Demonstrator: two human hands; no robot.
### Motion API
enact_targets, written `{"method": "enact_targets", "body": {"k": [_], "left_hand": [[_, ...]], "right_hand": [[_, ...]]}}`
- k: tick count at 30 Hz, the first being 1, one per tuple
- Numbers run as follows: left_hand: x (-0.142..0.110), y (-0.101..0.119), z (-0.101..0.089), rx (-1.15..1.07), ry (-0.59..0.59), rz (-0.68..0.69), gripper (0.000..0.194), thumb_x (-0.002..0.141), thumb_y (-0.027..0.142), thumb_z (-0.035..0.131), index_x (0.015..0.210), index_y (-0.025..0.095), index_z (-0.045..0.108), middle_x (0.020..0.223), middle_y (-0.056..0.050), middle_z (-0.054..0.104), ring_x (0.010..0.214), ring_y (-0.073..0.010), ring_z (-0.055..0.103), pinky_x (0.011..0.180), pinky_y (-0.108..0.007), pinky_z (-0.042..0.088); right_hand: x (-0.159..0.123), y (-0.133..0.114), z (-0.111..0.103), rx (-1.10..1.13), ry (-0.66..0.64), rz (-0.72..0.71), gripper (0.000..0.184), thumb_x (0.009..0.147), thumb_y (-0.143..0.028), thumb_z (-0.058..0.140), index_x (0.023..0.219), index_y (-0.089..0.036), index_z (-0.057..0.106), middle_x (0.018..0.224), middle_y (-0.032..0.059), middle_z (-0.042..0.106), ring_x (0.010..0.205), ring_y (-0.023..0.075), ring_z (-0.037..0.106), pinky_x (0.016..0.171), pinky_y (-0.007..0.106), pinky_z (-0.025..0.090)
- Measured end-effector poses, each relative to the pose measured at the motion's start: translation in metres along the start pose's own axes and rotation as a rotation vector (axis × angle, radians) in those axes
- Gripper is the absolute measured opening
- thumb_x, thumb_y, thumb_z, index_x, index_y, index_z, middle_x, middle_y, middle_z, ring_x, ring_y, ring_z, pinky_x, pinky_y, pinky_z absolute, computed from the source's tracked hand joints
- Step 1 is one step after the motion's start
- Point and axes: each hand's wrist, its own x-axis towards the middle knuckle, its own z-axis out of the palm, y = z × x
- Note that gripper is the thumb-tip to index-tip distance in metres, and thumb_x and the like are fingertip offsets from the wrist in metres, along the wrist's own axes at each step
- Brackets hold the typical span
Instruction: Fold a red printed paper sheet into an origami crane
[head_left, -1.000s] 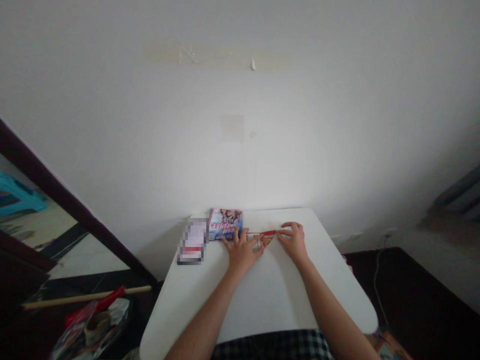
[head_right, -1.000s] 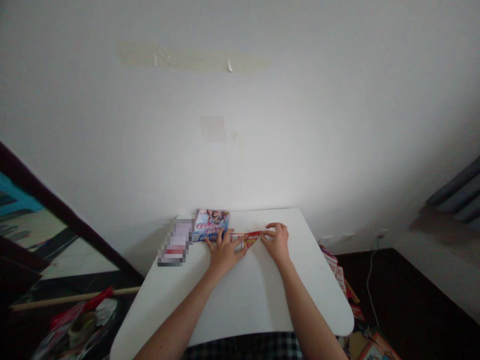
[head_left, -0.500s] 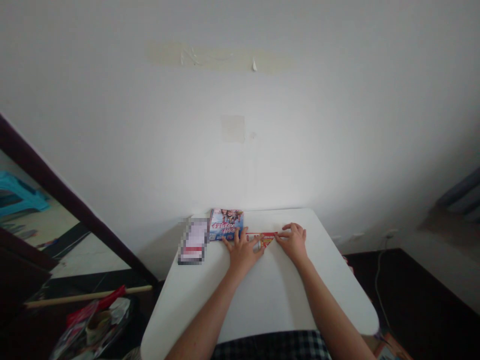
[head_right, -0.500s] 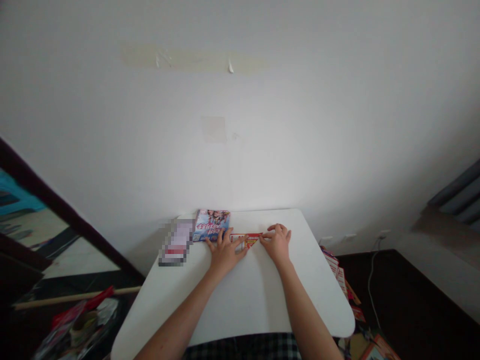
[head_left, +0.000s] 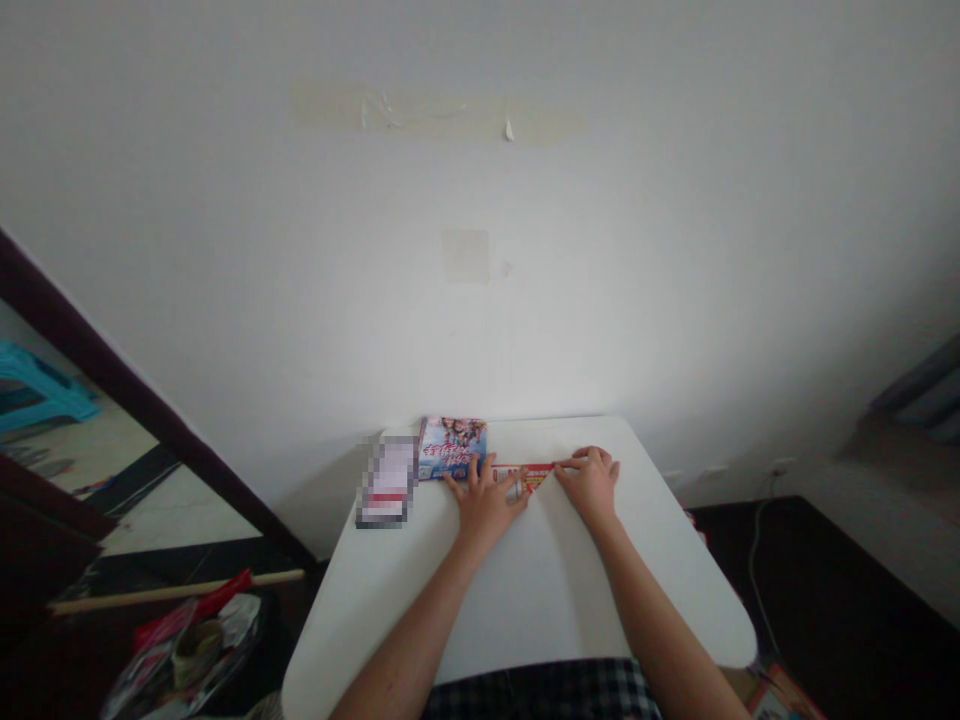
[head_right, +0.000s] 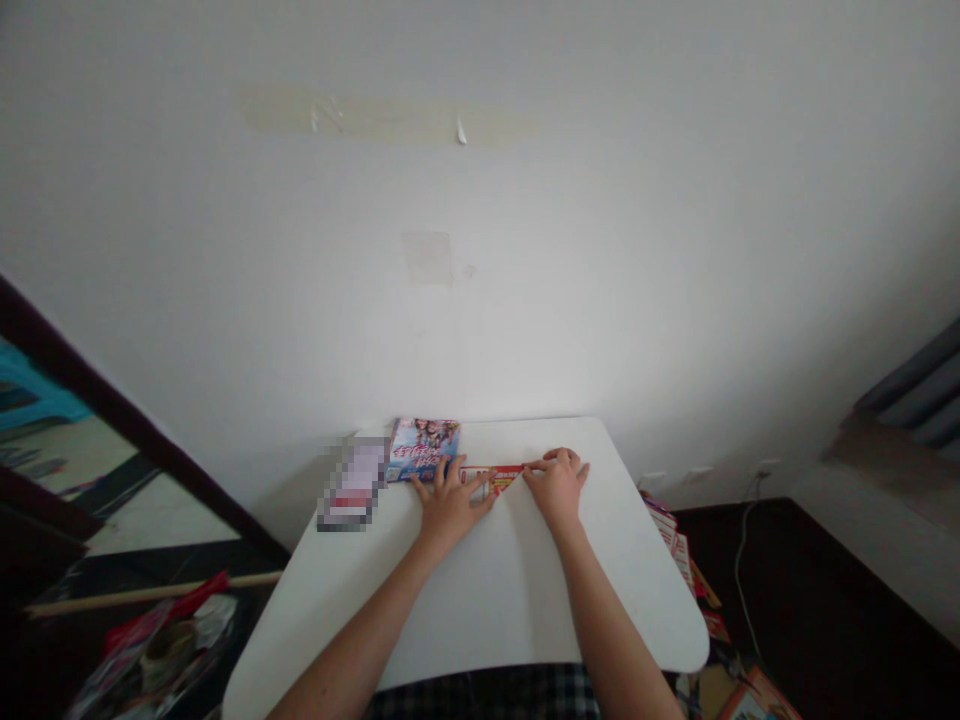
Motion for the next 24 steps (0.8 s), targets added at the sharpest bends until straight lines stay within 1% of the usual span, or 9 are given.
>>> {"method": "enact_targets", "body": {"k": [4, 8, 14, 20, 24], "left_hand": [[-0.0003, -0.0005, 0.0012, 0.016, 0.010, 0.004, 0.045, 0.083, 0.064, 0.058, 0.128, 0.057, 0.059, 0.153, -0.001, 0.045, 0.144, -0.0394, 0.028, 0.108, -0.082, 0.003], [-0.0007, 0.0000, 0.0000, 0.015, 0.000, -0.007, 0.044, 0.083, 0.063, 0.060, 0.127, 0.056, 0.060, 0.155, -0.002, 0.043, 0.144, -0.0385, 0.027, 0.109, -0.081, 0.003], [-0.0003, -0.0011, 0.0006, 0.001, 0.007, 0.003, 0.044, 0.083, 0.064, 0.059, 0.127, 0.056, 0.060, 0.155, -0.002, 0.043, 0.144, -0.0392, 0.028, 0.108, -0.083, 0.003], [-0.0003, -0.0039, 0.0043, 0.003, 0.016, 0.010, 0.046, 0.083, 0.065, 0.059, 0.129, 0.057, 0.058, 0.155, -0.002, 0.044, 0.144, -0.0388, 0.028, 0.108, -0.083, 0.001], [-0.0006, -0.0041, 0.0060, 0.018, 0.027, 0.015, 0.045, 0.084, 0.064, 0.059, 0.128, 0.057, 0.058, 0.155, -0.002, 0.044, 0.144, -0.0383, 0.029, 0.108, -0.083, 0.001]], "right_hand": [[-0.0004, -0.0011, -0.0003, -0.005, 0.007, 0.015, 0.022, 0.086, -0.042, 0.062, 0.088, -0.031, 0.080, 0.112, 0.0095, 0.060, 0.121, 0.0322, 0.043, 0.112, 0.066, 0.014], [0.0007, 0.0007, -0.0005, -0.013, 0.026, 0.046, 0.024, 0.086, -0.043, 0.061, 0.086, -0.028, 0.080, 0.110, 0.0107, 0.060, 0.120, 0.0328, 0.043, 0.112, 0.066, 0.013], [0.0021, 0.0047, 0.0015, -0.028, 0.042, 0.013, 0.027, 0.088, -0.043, 0.059, 0.087, -0.027, 0.080, 0.108, 0.0110, 0.061, 0.118, 0.0319, 0.044, 0.113, 0.062, 0.014], [0.0032, 0.0050, 0.0029, -0.029, 0.072, 0.006, 0.024, 0.088, -0.042, 0.059, 0.090, -0.028, 0.080, 0.112, 0.0089, 0.061, 0.117, 0.0297, 0.044, 0.112, 0.059, 0.016], [0.0024, 0.0039, 0.0039, -0.017, 0.078, -0.047, 0.024, 0.089, -0.043, 0.060, 0.091, -0.029, 0.079, 0.115, 0.0089, 0.059, 0.119, 0.0296, 0.043, 0.111, 0.056, 0.019]]}}
